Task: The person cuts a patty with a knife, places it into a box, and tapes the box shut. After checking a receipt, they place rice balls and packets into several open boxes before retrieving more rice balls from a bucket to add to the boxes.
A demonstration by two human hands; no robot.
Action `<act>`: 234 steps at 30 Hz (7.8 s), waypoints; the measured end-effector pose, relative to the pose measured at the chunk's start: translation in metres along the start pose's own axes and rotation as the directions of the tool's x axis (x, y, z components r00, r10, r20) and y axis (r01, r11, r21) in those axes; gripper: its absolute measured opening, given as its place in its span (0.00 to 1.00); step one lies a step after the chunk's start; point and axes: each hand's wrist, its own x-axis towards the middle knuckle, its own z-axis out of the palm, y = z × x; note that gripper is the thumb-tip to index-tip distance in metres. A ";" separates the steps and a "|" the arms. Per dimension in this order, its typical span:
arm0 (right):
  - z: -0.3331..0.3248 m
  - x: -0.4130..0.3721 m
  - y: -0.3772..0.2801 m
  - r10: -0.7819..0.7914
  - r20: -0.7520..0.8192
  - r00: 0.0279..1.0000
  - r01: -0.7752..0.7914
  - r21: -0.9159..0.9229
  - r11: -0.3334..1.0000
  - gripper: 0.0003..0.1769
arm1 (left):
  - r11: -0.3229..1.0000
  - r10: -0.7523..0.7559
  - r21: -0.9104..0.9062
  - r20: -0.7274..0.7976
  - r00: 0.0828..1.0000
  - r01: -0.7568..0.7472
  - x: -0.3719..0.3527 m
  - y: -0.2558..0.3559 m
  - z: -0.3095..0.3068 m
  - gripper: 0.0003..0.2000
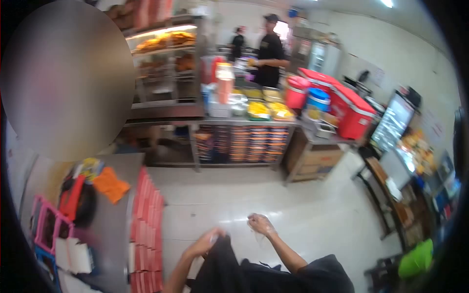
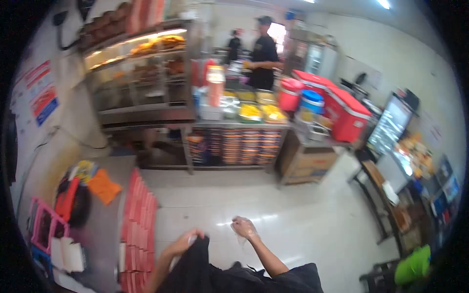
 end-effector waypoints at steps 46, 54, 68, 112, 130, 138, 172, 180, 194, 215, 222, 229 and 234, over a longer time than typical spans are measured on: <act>-0.897 0.357 0.630 -0.559 -0.473 0.681 0.191 -0.623 0.759 0.14 | 0.591 0.188 -0.785 0.360 0.914 0.187 1.096 0.194 0.461 0.27; -0.946 0.497 0.644 -0.480 0.385 0.789 0.546 -0.796 0.259 0.18 | 0.545 0.261 -0.838 0.175 0.949 0.005 1.182 0.182 0.441 0.33; -1.246 0.368 0.722 -0.279 -0.551 0.786 0.074 -0.364 0.928 0.09 | 0.582 0.288 -0.798 0.024 0.957 -0.155 1.272 0.203 0.424 0.36; -1.065 0.543 0.740 0.054 0.800 0.597 -0.117 0.020 0.993 0.48 | 0.793 0.108 -0.533 -0.353 0.929 -0.295 1.332 0.156 0.459 0.19; -0.887 0.557 0.802 0.351 0.803 0.481 0.034 -0.417 0.908 0.42 | 0.391 0.018 -0.835 -0.414 0.910 -0.387 1.318 0.136 0.454 0.39; -0.980 0.552 0.863 0.411 0.890 0.198 0.263 -0.452 0.852 0.41 | 0.330 0.134 -0.868 -0.345 0.929 -0.370 1.322 0.135 0.467 0.40; -1.001 0.468 0.705 -0.557 -0.193 0.808 0.498 -0.282 0.820 0.44 | 0.482 -0.202 -0.738 -0.618 0.760 -0.472 1.338 0.139 0.502 0.36; -1.027 0.459 0.684 -0.383 -0.266 0.885 0.419 0.094 0.903 0.38 | 0.118 0.049 -0.946 -0.297 0.954 -0.301 1.334 0.145 0.489 0.35; -0.934 0.581 0.930 -0.120 0.154 0.981 0.195 -0.796 0.572 0.14 | -0.164 0.094 -0.926 -0.357 0.929 -0.340 1.307 0.134 0.462 0.38; -0.964 0.529 0.824 0.187 0.391 0.901 0.293 -0.867 0.402 0.17 | -0.281 0.231 -0.634 -0.774 0.590 -0.721 1.163 0.151 0.491 0.37; -1.071 0.436 0.578 -0.408 0.349 0.844 0.534 -0.630 0.564 0.30 | -0.343 0.289 -0.443 -0.889 0.356 -0.828 1.025 0.150 0.504 0.38; -0.802 0.424 0.481 -0.663 0.298 0.687 0.148 0.835 0.529 0.38 | -0.065 0.096 -0.063 -0.994 0.056 -0.996 0.810 0.117 0.524 0.37; -0.560 0.363 0.468 -0.470 0.781 0.412 -0.588 0.622 0.517 0.24 | -0.137 0.101 0.170 -0.978 -0.185 -0.976 0.676 0.111 0.539 0.35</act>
